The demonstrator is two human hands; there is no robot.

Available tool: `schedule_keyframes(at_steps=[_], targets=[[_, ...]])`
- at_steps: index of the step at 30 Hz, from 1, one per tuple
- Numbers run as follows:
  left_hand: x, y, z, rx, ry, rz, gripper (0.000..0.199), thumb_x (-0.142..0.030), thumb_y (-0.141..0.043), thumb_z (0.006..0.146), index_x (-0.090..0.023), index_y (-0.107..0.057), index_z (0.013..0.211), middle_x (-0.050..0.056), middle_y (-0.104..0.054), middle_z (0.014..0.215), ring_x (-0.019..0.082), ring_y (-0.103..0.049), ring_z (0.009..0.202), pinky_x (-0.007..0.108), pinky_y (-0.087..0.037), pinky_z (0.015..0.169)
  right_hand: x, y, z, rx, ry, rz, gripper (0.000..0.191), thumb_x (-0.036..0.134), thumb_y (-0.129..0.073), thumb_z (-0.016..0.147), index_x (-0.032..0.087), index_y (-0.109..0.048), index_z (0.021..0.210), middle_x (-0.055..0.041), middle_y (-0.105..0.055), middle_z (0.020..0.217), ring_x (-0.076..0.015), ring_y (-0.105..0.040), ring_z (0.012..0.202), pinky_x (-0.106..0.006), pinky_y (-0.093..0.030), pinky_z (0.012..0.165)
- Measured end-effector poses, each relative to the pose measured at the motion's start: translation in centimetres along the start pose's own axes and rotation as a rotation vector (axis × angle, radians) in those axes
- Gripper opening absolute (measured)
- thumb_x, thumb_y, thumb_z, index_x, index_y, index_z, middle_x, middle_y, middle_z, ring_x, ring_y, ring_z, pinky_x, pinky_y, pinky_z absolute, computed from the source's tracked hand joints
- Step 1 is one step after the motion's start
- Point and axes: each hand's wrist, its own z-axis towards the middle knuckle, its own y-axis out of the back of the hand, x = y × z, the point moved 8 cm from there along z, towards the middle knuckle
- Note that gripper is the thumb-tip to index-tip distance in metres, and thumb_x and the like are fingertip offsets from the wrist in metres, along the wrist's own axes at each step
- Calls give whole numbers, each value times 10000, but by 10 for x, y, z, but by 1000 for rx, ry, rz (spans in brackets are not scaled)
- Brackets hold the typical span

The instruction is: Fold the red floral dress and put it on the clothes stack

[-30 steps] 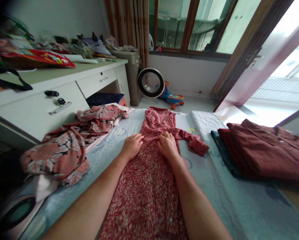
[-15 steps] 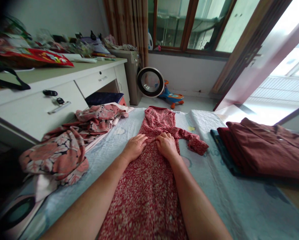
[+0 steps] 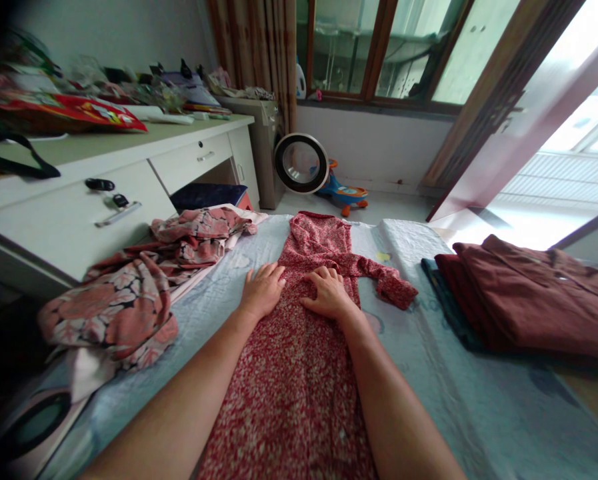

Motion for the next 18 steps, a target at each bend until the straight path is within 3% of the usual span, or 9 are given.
schedule_keyframes(at_steps=[4,8,13,18], targets=[[6,14,1,-94,69,15,278,-267,-485,959,-259,-620,1201,75,-601,1355,298,-477,1300,579,-294,1116,-1,0,0,1,-16,-21,536,480,-743,741,256,-628,1214,-78,-530,1261,-290,-443,1157,-444,-373,967],[-4,25,5,-163,-51,-111,263,-176,-469,949,-216,-651,1134,72,-634,1276,243,-561,1169,421,-428,1034,0,2,-1,-8,-19,-12,514,460,-735,743,250,-637,1202,-79,-532,1252,-285,-444,1146,-437,-376,966],[-32,14,3,-24,-307,-241,166,-198,-517,945,-212,-676,992,42,-684,1034,197,-606,1018,341,-466,986,2,5,-1,-24,9,7,456,430,-728,755,277,-664,1179,-64,-546,1227,-273,-445,1137,-424,-380,955],[-36,8,1,11,-287,-188,159,-259,-569,933,-193,-664,1040,61,-662,1073,217,-588,1055,368,-460,1000,-12,7,-1,-85,-51,-13,362,429,-686,798,276,-690,1126,-67,-581,1187,-279,-463,1113,-429,-382,943]])
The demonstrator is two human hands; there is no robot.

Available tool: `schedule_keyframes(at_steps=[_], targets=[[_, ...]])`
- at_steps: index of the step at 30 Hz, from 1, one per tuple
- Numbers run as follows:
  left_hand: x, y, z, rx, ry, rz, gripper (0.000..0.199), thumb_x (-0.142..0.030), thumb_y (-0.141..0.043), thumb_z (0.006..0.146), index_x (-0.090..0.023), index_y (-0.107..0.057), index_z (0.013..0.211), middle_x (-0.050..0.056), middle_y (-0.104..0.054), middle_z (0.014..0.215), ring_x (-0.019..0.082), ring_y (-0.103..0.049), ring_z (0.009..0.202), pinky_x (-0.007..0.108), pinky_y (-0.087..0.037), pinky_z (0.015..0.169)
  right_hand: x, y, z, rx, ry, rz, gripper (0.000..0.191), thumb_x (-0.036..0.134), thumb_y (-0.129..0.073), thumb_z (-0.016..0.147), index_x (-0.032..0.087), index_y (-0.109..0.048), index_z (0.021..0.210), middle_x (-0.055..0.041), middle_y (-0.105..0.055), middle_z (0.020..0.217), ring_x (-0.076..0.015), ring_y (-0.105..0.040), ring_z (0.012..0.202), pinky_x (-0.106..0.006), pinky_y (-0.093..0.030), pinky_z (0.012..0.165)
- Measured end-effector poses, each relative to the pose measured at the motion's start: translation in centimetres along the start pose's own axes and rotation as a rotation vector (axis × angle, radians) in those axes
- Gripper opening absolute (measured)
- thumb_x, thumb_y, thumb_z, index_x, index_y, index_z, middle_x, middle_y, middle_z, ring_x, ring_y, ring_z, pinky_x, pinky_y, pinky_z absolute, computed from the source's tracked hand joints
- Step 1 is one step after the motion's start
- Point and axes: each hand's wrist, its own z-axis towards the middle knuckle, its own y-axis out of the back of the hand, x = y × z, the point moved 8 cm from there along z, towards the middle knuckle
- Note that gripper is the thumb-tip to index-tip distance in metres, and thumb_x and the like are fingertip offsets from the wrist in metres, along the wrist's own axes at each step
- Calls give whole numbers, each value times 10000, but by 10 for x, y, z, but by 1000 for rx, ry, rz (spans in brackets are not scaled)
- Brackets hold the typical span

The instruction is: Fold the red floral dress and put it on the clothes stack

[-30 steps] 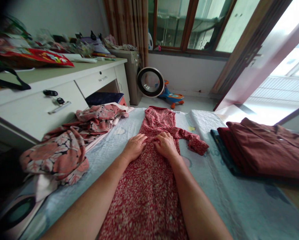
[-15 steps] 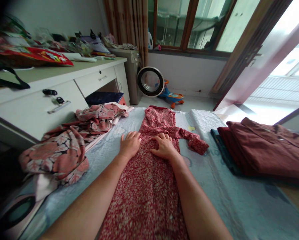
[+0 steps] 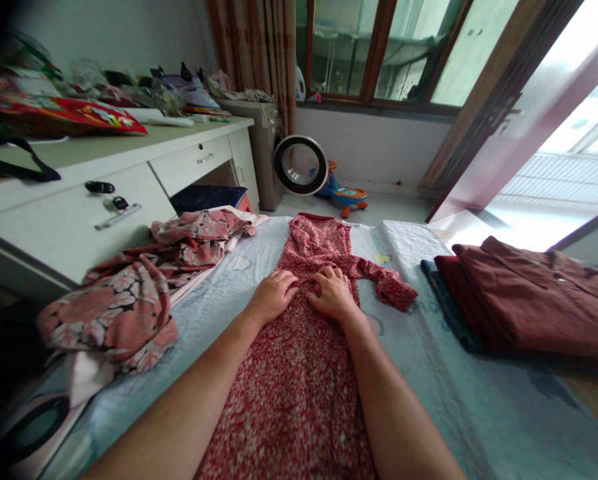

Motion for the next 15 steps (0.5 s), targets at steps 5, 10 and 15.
schedule_keyframes(at_steps=[5,10,15], targets=[[3,-1,-2,19,44,73,230,-326,-555,945,-204,-638,1121,72,-631,1188,236,-565,1132,378,-460,1002,-25,3,0,-66,-67,20,264,381,-645,836,219,-705,1037,-83,-617,1125,-254,-515,1064,-420,-375,994],[7,-4,-4,13,72,105,356,-389,-571,930,-203,-579,1234,90,-585,1317,260,-515,1239,405,-432,1038,-45,7,2,-68,-72,93,193,306,-621,837,180,-704,957,-86,-647,1019,-223,-567,991,-371,-409,968],[10,-9,-5,38,87,135,420,-441,-523,950,-208,-544,1298,89,-558,1382,271,-466,1306,425,-414,1055,-48,13,16,134,-29,154,134,212,-588,805,170,-707,851,-49,-679,898,-171,-595,833,-279,-437,791]])
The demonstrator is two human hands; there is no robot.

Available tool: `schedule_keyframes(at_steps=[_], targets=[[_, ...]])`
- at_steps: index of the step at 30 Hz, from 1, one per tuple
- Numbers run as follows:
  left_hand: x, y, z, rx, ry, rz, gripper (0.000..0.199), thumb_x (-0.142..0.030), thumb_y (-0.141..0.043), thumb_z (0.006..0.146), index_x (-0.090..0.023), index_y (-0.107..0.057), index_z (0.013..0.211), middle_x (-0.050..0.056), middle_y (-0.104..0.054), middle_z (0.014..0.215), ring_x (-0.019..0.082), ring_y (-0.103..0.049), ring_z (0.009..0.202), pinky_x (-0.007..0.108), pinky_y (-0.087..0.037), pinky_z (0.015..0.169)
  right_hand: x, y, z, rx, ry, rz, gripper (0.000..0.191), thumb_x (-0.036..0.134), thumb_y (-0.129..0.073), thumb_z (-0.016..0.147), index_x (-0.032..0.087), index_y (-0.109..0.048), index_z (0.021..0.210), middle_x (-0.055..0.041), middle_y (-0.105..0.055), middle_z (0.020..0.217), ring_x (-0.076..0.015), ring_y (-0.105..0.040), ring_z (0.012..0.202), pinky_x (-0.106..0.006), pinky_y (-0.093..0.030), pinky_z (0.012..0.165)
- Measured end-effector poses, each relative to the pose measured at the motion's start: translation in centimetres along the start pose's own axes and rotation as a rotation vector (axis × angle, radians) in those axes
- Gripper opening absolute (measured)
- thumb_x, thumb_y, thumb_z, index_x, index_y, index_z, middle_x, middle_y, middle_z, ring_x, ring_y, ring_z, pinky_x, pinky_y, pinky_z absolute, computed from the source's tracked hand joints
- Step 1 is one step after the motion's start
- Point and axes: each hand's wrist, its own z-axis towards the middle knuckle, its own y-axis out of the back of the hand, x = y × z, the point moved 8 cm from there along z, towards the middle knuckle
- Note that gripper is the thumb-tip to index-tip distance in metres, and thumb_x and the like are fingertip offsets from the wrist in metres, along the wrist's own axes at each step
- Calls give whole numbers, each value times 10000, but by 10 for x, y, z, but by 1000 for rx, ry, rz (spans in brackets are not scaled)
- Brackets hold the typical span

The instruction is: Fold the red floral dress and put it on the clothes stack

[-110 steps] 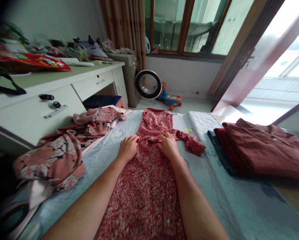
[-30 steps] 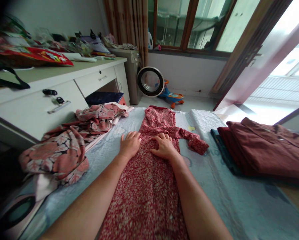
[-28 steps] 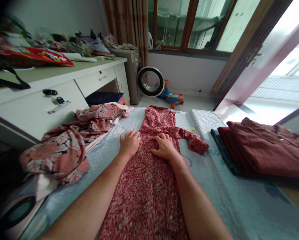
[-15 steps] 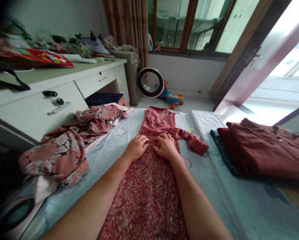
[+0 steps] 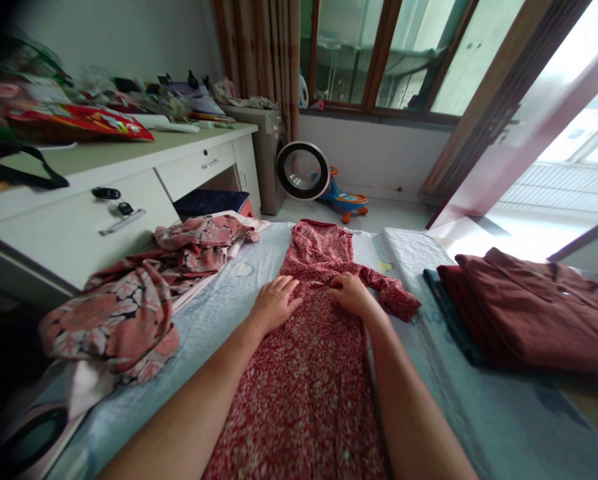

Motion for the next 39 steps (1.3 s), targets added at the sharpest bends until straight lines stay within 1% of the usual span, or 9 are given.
schedule_keyframes(at_steps=[3,6,9,14,20,26,30,35,39], targets=[[0,-1,0,23,11,5,444,-481,-478,965,-214,-536,1315,91,-555,1390,272,-463,1312,435,-414,1055,2,11,14,129,-25,-35,172,170,-531,810,172,-692,750,-9,-657,728,-128,-552,672,-234,-378,637],[1,0,0,29,19,0,446,-494,-451,975,-221,-533,1318,85,-552,1397,268,-456,1324,440,-408,1066,-2,36,32,-6,-137,-99,215,204,-502,846,178,-700,764,-19,-670,718,-136,-553,675,-239,-361,635],[2,0,0,20,21,-5,428,-488,-437,984,-228,-538,1309,76,-558,1393,262,-459,1323,438,-400,1077,-14,51,42,-197,-294,-192,240,247,-493,864,199,-728,857,-65,-717,916,-185,-601,834,-264,-385,714],[5,0,3,-3,12,-39,421,-465,-434,992,-199,-541,1300,87,-581,1361,245,-492,1291,409,-402,1076,-46,37,36,-248,-512,-248,283,372,-497,875,230,-739,916,-101,-715,996,-267,-607,954,-360,-411,803],[12,3,4,-51,71,-34,350,-415,-443,994,-220,-564,1259,93,-597,1344,239,-517,1277,413,-423,1037,-61,31,31,-231,-450,-198,267,431,-654,744,226,-720,901,-71,-714,892,-248,-611,851,-330,-410,733],[20,3,4,-76,120,-59,363,-394,-436,995,-196,-572,1267,113,-585,1369,244,-514,1297,430,-411,1057,-66,44,32,-288,-422,-40,481,457,-420,905,185,-658,588,-41,-612,578,-144,-508,564,-267,-317,561],[25,3,4,-81,147,-111,342,-376,-422,1000,-199,-598,1234,99,-603,1354,227,-524,1290,410,-405,1072,-60,39,33,-240,-368,-31,261,403,-582,792,200,-720,705,-18,-656,653,-142,-542,615,-248,-332,572],[27,3,5,-77,167,-139,313,-358,-425,999,-204,-623,1187,89,-613,1345,216,-528,1287,399,-406,1075,-52,25,36,-102,-300,19,223,356,-607,770,189,-683,644,10,-610,575,-120,-514,567,-235,-319,537],[28,2,4,-68,183,-130,287,-354,-449,987,-224,-627,1172,75,-608,1349,215,-532,1280,395,-418,1060,-51,28,39,-189,-263,14,77,212,-594,705,188,-632,642,12,-617,621,-122,-519,602,-228,-335,556]])
